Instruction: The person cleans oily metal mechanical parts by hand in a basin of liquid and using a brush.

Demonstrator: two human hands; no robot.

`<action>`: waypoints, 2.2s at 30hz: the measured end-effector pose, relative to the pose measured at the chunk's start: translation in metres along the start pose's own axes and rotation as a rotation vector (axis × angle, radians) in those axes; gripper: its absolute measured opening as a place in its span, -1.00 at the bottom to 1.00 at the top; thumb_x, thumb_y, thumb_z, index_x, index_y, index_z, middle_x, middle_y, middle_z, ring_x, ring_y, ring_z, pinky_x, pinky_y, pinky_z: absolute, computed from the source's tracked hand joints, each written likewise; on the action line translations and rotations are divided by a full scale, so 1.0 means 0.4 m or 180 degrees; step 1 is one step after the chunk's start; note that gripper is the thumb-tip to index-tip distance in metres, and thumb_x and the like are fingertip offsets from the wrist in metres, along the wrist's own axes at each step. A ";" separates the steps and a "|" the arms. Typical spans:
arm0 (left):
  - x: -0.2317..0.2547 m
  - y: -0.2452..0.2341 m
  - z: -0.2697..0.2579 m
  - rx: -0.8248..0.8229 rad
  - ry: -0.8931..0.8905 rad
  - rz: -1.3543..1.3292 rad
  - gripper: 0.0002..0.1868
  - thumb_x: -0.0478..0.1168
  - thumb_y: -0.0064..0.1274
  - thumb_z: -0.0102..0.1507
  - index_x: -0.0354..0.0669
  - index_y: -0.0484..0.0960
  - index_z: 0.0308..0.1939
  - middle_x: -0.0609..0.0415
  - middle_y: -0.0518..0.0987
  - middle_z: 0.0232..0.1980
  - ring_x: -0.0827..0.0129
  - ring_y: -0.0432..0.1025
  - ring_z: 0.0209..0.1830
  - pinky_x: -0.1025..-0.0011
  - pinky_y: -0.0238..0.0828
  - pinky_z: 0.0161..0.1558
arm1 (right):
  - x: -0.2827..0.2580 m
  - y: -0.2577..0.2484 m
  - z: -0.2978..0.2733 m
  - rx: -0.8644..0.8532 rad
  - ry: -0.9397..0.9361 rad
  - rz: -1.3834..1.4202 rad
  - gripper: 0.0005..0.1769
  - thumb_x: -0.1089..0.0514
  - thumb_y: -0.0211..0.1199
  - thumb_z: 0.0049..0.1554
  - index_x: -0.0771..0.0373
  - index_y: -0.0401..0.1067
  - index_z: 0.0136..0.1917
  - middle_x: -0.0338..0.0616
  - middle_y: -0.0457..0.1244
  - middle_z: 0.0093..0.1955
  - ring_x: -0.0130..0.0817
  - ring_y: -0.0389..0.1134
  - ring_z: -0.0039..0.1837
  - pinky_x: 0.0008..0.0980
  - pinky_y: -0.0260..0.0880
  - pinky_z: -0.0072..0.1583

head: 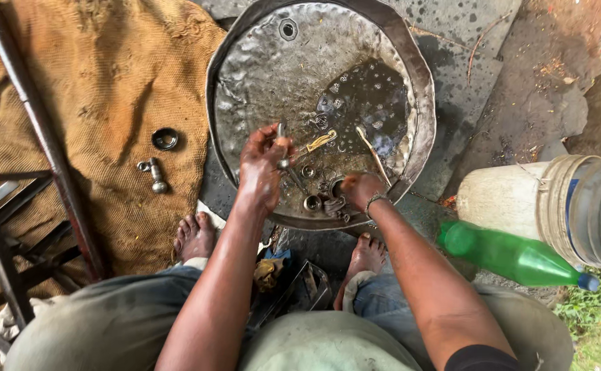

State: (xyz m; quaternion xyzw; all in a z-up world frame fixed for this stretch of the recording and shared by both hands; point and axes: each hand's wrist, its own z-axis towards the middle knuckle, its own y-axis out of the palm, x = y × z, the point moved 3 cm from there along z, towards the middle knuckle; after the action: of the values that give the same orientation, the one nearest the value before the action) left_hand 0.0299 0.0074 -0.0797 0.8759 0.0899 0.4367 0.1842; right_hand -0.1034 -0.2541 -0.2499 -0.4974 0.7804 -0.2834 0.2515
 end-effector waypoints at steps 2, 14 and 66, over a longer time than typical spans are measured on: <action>-0.003 -0.006 -0.007 0.0055 -0.0159 0.0089 -0.64 -0.29 -0.04 0.34 -0.15 0.50 0.23 0.07 0.62 0.02 0.47 0.53 -0.07 0.32 0.50 -0.04 | 0.056 -0.004 0.017 0.0543 0.0547 0.0639 -0.70 0.02 0.04 0.27 0.18 0.54 0.03 0.21 0.36 0.13 0.03 0.45 0.11 -0.10 0.46 0.17; -0.036 -0.016 -0.016 0.0215 -0.0547 0.1079 -0.49 -0.48 0.02 0.24 -0.14 0.50 0.28 0.05 0.59 -0.14 0.41 0.44 -0.30 0.40 0.55 -0.19 | 0.087 -0.108 0.109 0.0220 0.0815 0.0954 -0.56 0.32 0.19 0.18 0.10 0.40 0.32 0.02 0.38 0.14 -0.24 0.44 -0.03 -0.25 0.50 0.03; 0.032 0.114 -0.049 -0.1575 -0.0460 -0.2090 -0.62 -0.29 -0.05 0.39 -0.33 0.55 0.27 0.04 0.48 -0.10 0.40 0.43 -0.38 0.41 0.42 -0.39 | -0.246 -0.531 -0.387 0.1862 -0.1120 0.1295 -0.84 0.24 0.25 0.20 0.18 0.60 0.04 -0.10 0.44 -0.14 -0.32 0.41 -0.24 -0.32 0.41 -0.15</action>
State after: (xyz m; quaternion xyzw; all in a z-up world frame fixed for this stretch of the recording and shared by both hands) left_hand 0.0219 -0.0254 -0.0413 0.7585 0.2436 0.3006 0.5244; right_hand -0.0359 -0.2070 0.0186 -0.2809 0.6943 -0.3486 0.5634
